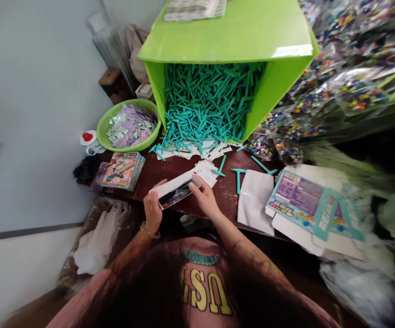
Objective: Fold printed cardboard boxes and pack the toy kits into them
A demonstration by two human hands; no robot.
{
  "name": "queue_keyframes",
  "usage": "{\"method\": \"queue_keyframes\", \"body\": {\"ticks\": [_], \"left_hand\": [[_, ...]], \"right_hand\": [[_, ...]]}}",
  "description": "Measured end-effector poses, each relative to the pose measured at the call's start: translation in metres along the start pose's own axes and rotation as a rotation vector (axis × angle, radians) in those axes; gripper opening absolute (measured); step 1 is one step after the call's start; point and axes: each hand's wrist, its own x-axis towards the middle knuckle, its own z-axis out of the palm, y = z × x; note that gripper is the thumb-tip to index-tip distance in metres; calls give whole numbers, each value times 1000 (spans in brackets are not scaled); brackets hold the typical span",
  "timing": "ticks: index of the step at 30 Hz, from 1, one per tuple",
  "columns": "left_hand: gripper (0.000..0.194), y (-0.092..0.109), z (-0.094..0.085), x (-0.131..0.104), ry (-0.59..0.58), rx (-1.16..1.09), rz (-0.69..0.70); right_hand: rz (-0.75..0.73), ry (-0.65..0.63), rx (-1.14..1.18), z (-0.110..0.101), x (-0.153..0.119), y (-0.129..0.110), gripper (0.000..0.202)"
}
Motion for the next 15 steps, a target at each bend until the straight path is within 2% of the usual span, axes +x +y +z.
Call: {"method": "queue_keyframes", "body": {"ticks": [2,4,6,10,13,15], "left_hand": [[67,4,1,1,-18,-65,33],[67,7,1,0,-41,-123,73],[67,6,1,0,-28,-122,52],[55,0,0,6,14,-116,-72],[48,-4,-6,19,-87,-253,-97],[43,-6,-11,30,-186,-277,-112]], "right_hand": [[43,3,-9,2,2,-4,26],[56,62,-19,3,6,-12,20],[41,78,3,3,12,-18,24],[57,-120,152,-3,22,-20,49],[79,-259,107,-17,30,-20,48],[-30,-295,-53,-27,36,-25,38]]}}
